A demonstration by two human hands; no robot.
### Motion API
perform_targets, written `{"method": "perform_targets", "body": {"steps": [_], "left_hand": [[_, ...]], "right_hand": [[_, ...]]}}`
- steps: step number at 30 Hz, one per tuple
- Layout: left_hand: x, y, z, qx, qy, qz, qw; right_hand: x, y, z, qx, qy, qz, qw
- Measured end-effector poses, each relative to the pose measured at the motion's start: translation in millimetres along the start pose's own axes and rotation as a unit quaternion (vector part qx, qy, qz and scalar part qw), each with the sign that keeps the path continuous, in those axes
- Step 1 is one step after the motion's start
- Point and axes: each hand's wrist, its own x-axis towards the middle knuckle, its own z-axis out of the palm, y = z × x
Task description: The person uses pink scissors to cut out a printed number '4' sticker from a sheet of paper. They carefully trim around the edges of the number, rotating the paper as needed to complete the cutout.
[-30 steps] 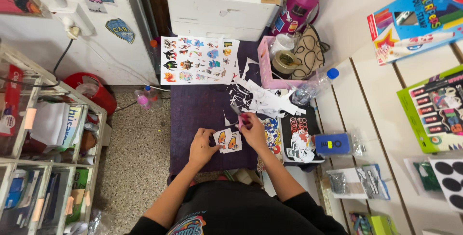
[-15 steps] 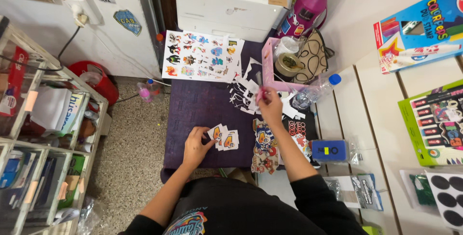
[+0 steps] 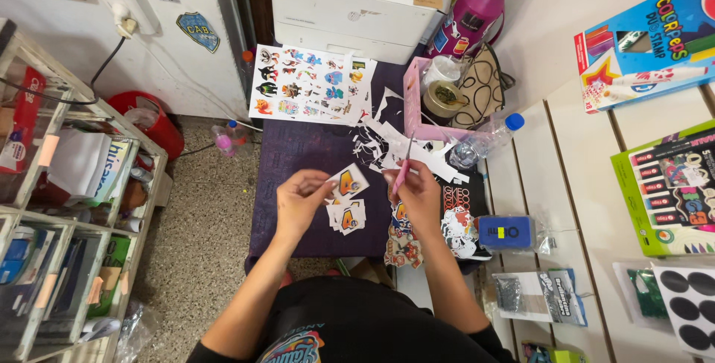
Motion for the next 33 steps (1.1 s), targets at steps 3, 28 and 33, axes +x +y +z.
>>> {"method": "perform_targets", "body": {"steps": [3,28,33], "left_hand": [[-7.5,58.6,9.4,-0.022,-0.023,0.051,0.998],[-56.7,138.4,30.6,-0.008,-0.172,-0.009,0.985],[-56.9,152.2,28.4,-0.086,-0.144,-0.008,0.986]], "right_hand": [[-19.2,-38.1,-1.8,0.048,-0.046,-0.038,0.997],[-52.2,-75.3,8.7,0.035,-0.056,-0.157,0.985],[-57.4,-69.1,3.5,0.060,-0.173,-0.222,0.958]]}}
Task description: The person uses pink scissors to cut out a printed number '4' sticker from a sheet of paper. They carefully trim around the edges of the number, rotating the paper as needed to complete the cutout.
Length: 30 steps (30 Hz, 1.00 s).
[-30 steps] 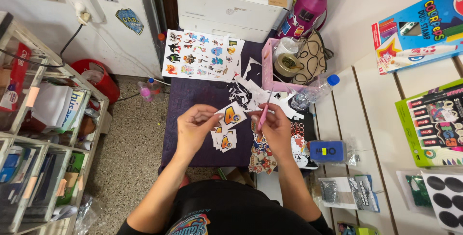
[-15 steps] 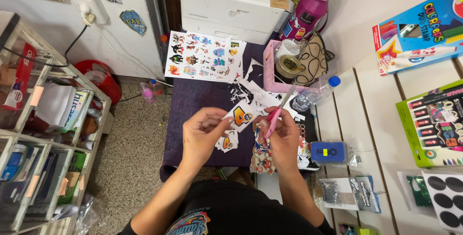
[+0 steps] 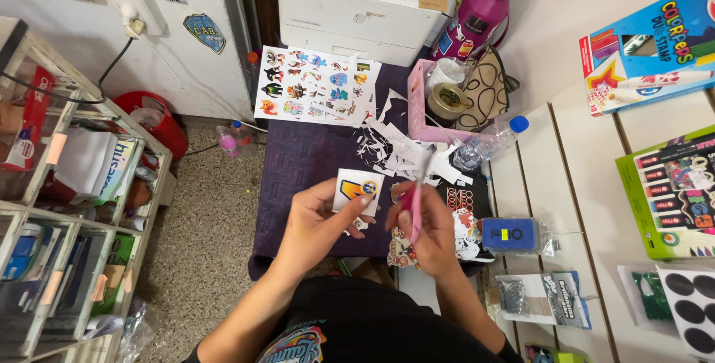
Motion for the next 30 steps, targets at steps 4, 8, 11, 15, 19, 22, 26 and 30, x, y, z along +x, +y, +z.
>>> {"method": "perform_targets", "body": {"steps": [4,8,11,15,19,22,26,30], "left_hand": [[-3.3,18.9,3.5,-0.023,0.013,0.011,1.000],[-7.9,22.6,9.6,0.004,0.030,0.029,0.999],[-8.8,23.3,12.9,0.026,0.033,0.019,0.999],[-4.6,28.1,16.4,-0.009,0.050,0.037,0.998],[-1.6,22.1,13.0,-0.019,0.080,0.078,0.994],[-4.2,19.7,13.7,-0.015,0.116,0.059,0.991],[-7.9,15.9,13.4,0.028,0.103,0.067,0.992],[-12.5,29.1,18.8,0.122,0.021,0.098,0.987]], "right_hand": [[-11.8,0.8,-0.5,-0.001,-0.081,0.012,0.997],[-12.1,-28.8,1.5,-0.030,-0.155,0.060,0.986],[-11.4,-35.3,2.2,-0.077,-0.170,0.084,0.979],[-13.2,-32.3,4.0,-0.037,-0.152,0.109,0.982],[-15.9,-28.2,5.2,-0.043,-0.153,0.117,0.980],[-17.5,-28.2,6.8,-0.049,-0.162,0.123,0.978],[-17.3,-27.1,2.3,-0.043,-0.157,0.122,0.979],[-10.9,-38.6,-2.0,-0.075,-0.167,0.097,0.978]]}}
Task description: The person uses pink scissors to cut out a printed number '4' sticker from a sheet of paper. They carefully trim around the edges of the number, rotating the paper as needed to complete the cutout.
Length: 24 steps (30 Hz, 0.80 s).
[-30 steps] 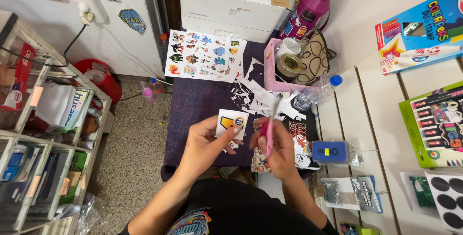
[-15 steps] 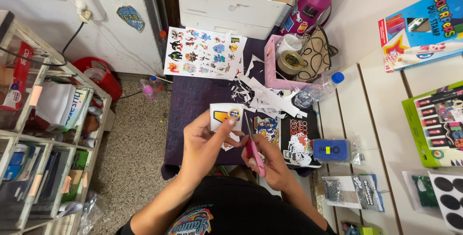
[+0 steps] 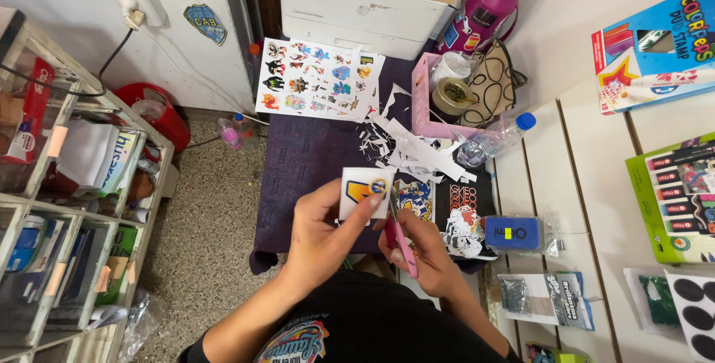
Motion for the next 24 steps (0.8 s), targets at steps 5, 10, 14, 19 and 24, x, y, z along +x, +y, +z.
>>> {"method": "perform_targets", "body": {"steps": [5,10,14,19,24], "left_hand": [[-1.8,8.1,1.8,0.027,-0.017,-0.012,0.999],[-1.5,8.3,4.8,0.011,-0.021,-0.026,0.999],[-2.0,3.5,5.2,0.018,-0.009,-0.029,0.999],[-4.0,0.8,6.7,0.017,-0.003,-0.021,1.000],[-5.1,-1.5,8.3,-0.004,0.014,-0.044,0.999]], "right_hand": [[6.2,-15.2,0.1,-0.008,-0.018,-0.048,0.999],[0.0,-8.3,2.3,0.009,-0.016,0.004,1.000],[-1.5,-3.7,6.5,0.042,-0.003,0.002,0.999],[-2.3,-3.3,9.6,0.044,0.009,-0.001,0.999],[-3.3,0.4,12.3,0.066,0.010,0.013,0.998]]}}
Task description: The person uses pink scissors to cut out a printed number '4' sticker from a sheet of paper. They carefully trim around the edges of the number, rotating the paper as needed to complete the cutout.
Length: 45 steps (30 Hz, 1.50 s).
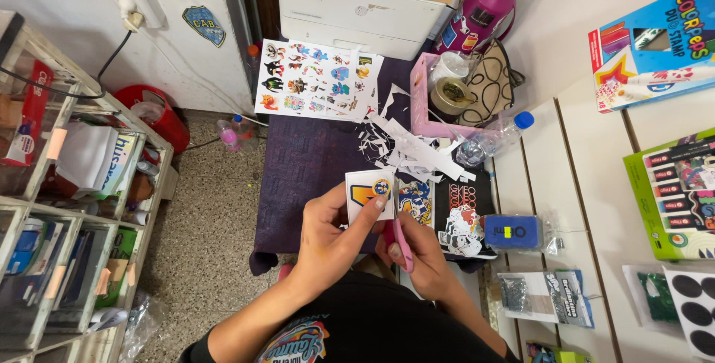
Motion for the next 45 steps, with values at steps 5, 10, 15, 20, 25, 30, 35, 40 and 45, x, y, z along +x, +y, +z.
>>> {"method": "perform_targets", "body": {"steps": [5,10,15,20,25,30,35,40,45], "left_hand": [[0.2,0.7,0.7,0.003,0.000,0.003,1.000],[0.0,1.0,2.2,-0.017,-0.003,0.002,1.000],[1.8,3.2,-0.5,0.010,-0.005,0.009,1.000],[5.0,2.8,-8.1,0.022,-0.028,0.017,0.999],[8.9,11.1,-17.0,0.084,-0.070,0.045,0.993],[9.1,11.5,-17.4,0.083,-0.094,0.037,0.991],[9.9,13.2,-17.4,0.080,-0.094,0.040,0.992],[11.0,8.2,-18.2,0.070,-0.093,0.025,0.993],[11.9,2.4,-21.5,0.088,-0.068,0.008,0.994]], "right_hand": [[-0.3,2.9,1.6,-0.012,0.009,-0.014,1.000],[-0.9,5.3,2.9,-0.003,0.010,-0.011,1.000],[-0.6,4.4,1.8,-0.010,0.020,-0.011,1.000],[-2.5,4.5,-5.7,-0.043,0.011,0.009,0.999],[-0.9,-6.9,-11.1,-0.029,-0.001,0.043,0.999],[-0.8,-6.0,-13.4,-0.048,-0.007,0.018,0.999],[-2.4,-0.1,-12.1,-0.047,0.000,0.015,0.999],[-2.6,0.1,-12.7,-0.015,0.001,0.027,1.000],[-1.7,-2.1,-12.1,-0.012,0.010,0.026,1.000]]}}
